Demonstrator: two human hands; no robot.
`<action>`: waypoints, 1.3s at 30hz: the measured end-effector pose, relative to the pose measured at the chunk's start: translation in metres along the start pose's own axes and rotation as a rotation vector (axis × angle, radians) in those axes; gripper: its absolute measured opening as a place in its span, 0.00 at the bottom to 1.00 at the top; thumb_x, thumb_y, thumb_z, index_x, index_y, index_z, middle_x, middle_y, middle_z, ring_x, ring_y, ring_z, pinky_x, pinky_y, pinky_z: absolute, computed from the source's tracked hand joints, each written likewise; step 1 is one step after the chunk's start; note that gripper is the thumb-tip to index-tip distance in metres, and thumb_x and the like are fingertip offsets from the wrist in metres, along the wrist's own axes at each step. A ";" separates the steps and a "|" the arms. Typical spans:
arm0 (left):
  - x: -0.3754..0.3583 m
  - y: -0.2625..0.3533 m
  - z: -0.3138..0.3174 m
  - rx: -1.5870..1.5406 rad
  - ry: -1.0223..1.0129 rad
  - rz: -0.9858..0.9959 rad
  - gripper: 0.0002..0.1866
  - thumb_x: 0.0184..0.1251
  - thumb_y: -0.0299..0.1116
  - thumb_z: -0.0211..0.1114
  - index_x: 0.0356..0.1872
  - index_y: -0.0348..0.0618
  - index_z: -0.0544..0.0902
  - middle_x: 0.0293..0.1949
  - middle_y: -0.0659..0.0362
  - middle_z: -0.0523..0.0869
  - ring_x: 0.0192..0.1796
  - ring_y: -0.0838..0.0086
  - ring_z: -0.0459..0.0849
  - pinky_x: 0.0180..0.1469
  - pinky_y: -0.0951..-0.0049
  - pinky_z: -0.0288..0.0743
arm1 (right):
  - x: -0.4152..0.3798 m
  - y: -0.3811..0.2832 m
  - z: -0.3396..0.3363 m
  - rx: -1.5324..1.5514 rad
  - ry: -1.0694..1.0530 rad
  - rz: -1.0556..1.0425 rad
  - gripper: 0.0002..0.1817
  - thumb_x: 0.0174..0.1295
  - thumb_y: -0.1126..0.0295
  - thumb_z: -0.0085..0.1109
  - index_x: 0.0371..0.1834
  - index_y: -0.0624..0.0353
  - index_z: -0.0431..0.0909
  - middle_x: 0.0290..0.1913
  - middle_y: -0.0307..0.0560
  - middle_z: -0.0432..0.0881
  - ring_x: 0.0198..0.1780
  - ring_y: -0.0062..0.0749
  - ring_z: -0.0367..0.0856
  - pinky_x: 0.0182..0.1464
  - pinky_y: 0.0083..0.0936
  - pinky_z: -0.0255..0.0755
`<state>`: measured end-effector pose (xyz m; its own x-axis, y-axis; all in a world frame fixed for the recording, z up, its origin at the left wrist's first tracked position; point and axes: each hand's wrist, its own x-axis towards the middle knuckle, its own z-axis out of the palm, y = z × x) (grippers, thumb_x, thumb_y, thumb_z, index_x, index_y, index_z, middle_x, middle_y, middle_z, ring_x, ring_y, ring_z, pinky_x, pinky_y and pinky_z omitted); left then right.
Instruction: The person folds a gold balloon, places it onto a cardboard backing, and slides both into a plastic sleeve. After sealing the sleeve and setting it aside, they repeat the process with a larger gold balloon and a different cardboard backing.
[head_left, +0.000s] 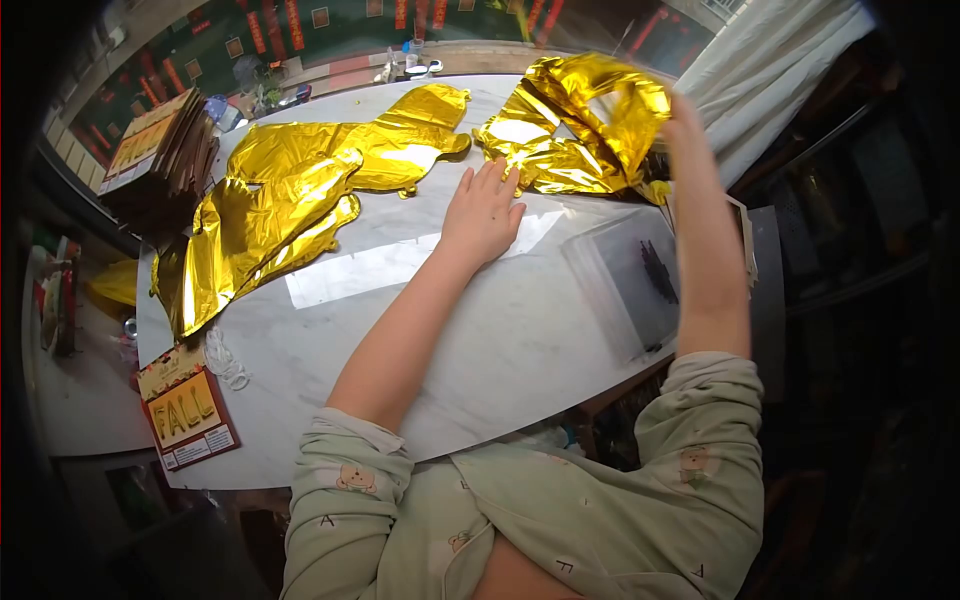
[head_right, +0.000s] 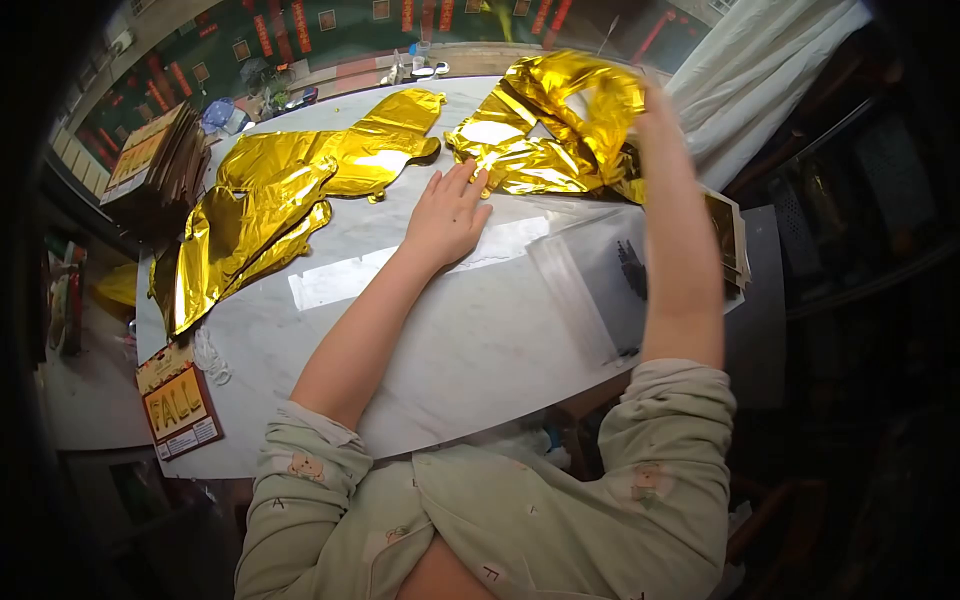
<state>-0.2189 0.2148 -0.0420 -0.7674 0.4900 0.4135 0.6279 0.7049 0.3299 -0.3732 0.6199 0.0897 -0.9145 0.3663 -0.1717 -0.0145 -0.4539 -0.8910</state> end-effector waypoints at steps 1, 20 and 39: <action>0.000 0.000 0.001 0.002 0.000 -0.002 0.31 0.82 0.49 0.55 0.79 0.42 0.73 0.82 0.45 0.69 0.84 0.56 0.65 0.86 0.50 0.52 | 0.007 -0.041 -0.019 0.076 -0.020 -0.141 0.15 0.78 0.69 0.56 0.61 0.66 0.81 0.59 0.57 0.88 0.57 0.51 0.90 0.64 0.54 0.84; 0.010 -0.013 -0.031 -0.507 0.277 -0.094 0.22 0.77 0.37 0.64 0.65 0.35 0.82 0.67 0.45 0.83 0.68 0.49 0.81 0.71 0.57 0.75 | -0.277 -0.236 0.016 -0.457 -0.900 -0.455 0.29 0.86 0.64 0.45 0.86 0.65 0.60 0.81 0.55 0.70 0.80 0.40 0.71 0.78 0.35 0.71; -0.157 -0.070 -0.204 -1.155 -0.604 -0.645 0.28 0.63 0.24 0.77 0.64 0.36 0.80 0.51 0.59 0.90 0.48 0.79 0.88 0.51 0.77 0.81 | -0.431 0.198 0.155 -0.774 -1.249 0.085 0.23 0.84 0.55 0.53 0.70 0.59 0.77 0.53 0.48 0.85 0.53 0.35 0.87 0.54 0.35 0.83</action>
<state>-0.1158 -0.0156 0.0433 -0.7044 0.5963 -0.3850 -0.3123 0.2268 0.9225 -0.0446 0.2466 0.0525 -0.6551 -0.7449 -0.1259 -0.0966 0.2478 -0.9640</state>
